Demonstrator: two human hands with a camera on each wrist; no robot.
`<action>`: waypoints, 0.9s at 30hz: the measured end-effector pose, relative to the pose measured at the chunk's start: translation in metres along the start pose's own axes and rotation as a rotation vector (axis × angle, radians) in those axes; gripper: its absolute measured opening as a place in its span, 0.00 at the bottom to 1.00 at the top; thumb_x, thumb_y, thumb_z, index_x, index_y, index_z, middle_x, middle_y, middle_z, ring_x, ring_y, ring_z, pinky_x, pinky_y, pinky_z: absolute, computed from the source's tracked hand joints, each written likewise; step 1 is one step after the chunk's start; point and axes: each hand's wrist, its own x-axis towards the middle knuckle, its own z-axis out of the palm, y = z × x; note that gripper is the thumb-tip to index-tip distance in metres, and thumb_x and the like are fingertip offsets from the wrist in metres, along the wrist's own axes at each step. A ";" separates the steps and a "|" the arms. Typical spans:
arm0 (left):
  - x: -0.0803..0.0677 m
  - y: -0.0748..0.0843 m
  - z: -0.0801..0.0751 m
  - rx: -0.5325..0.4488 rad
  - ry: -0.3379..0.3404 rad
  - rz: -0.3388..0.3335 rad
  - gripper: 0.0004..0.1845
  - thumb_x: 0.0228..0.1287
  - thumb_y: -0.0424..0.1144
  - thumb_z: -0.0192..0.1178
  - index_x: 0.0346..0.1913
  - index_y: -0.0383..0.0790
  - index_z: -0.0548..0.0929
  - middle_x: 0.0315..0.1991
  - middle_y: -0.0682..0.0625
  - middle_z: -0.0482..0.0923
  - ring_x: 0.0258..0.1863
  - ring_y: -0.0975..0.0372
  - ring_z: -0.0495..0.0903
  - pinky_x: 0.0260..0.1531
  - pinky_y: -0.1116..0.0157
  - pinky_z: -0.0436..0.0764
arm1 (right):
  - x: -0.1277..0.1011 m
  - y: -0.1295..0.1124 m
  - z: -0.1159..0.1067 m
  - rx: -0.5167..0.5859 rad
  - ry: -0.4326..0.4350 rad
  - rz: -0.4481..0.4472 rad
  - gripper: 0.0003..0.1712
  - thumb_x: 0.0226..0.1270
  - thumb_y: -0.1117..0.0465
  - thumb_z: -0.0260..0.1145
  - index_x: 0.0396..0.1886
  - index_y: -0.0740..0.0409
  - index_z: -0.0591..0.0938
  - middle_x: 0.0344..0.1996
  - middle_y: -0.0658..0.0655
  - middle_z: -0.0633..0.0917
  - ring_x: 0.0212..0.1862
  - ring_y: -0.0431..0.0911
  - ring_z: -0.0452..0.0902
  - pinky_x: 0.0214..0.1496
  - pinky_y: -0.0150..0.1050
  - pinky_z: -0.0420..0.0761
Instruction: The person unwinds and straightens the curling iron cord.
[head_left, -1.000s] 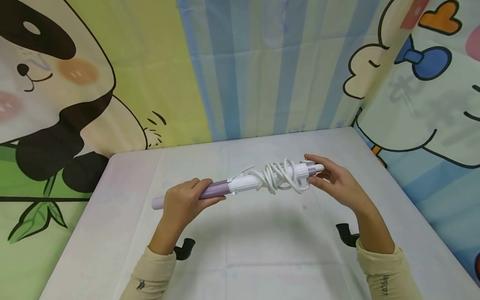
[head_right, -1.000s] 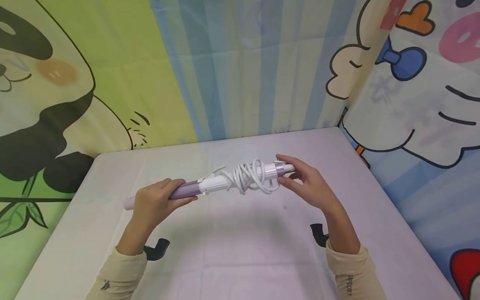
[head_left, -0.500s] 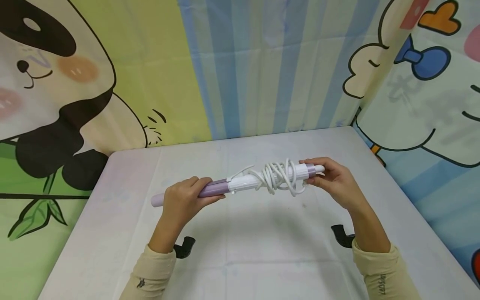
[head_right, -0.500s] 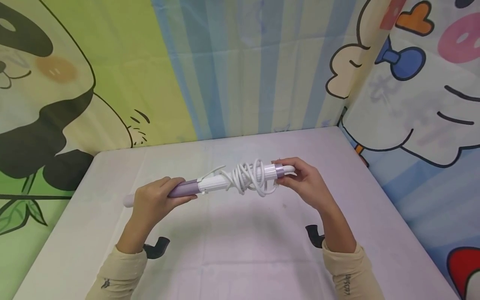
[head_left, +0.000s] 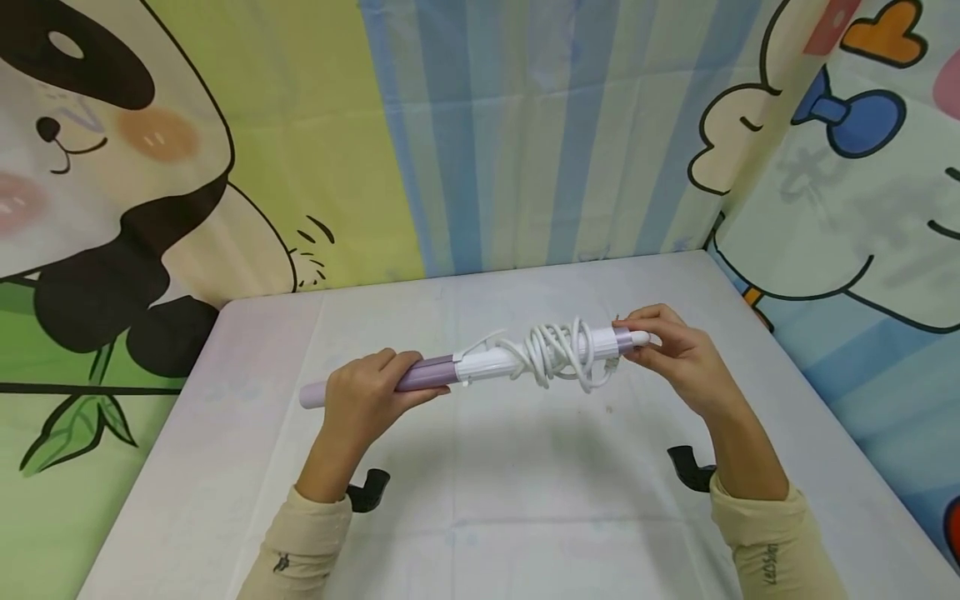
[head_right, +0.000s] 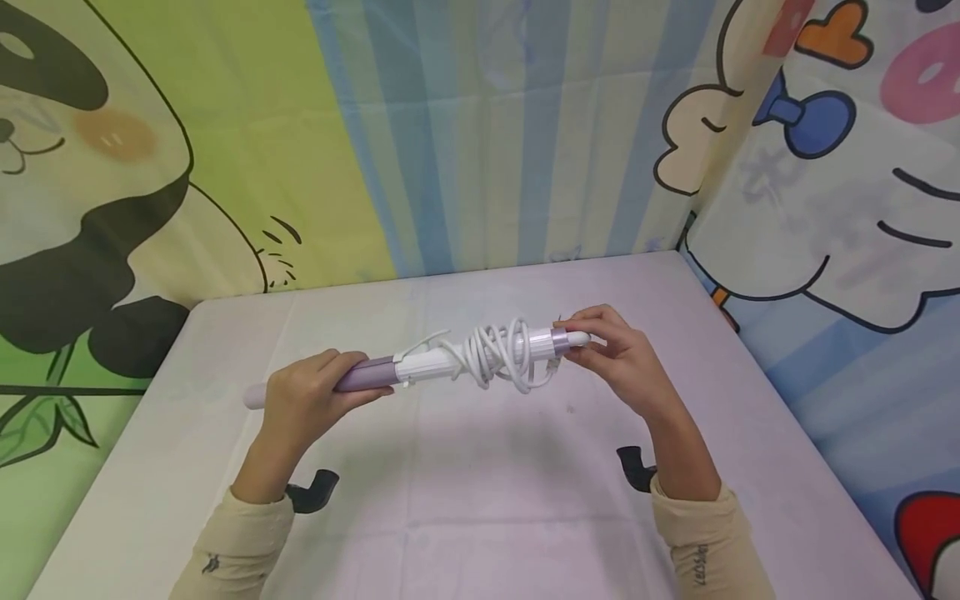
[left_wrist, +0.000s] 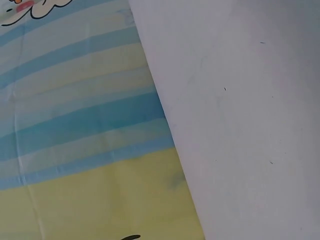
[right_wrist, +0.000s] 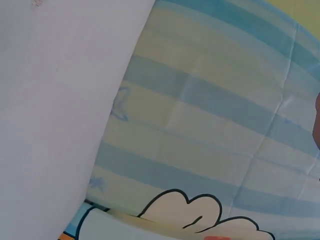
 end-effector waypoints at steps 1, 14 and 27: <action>0.000 0.000 0.000 -0.007 -0.002 -0.005 0.26 0.43 0.63 0.64 0.29 0.41 0.82 0.18 0.49 0.78 0.11 0.60 0.73 0.12 0.64 0.73 | 0.000 0.000 0.000 -0.001 0.032 0.019 0.15 0.60 0.76 0.57 0.46 0.64 0.79 0.46 0.52 0.74 0.47 0.41 0.72 0.45 0.27 0.77; 0.000 0.000 0.000 -0.044 -0.050 -0.022 0.25 0.39 0.61 0.68 0.30 0.43 0.82 0.18 0.50 0.78 0.12 0.62 0.73 0.14 0.65 0.73 | -0.001 -0.001 -0.004 0.043 0.040 0.064 0.08 0.58 0.77 0.58 0.32 0.62 0.77 0.43 0.50 0.81 0.48 0.40 0.77 0.44 0.29 0.78; 0.002 -0.001 0.002 -0.010 -0.033 -0.026 0.32 0.53 0.69 0.50 0.30 0.40 0.82 0.18 0.48 0.79 0.11 0.61 0.73 0.13 0.65 0.73 | 0.001 0.014 0.008 0.389 -0.001 0.120 0.22 0.67 0.74 0.48 0.59 0.57 0.61 0.58 0.53 0.74 0.50 0.44 0.78 0.46 0.35 0.79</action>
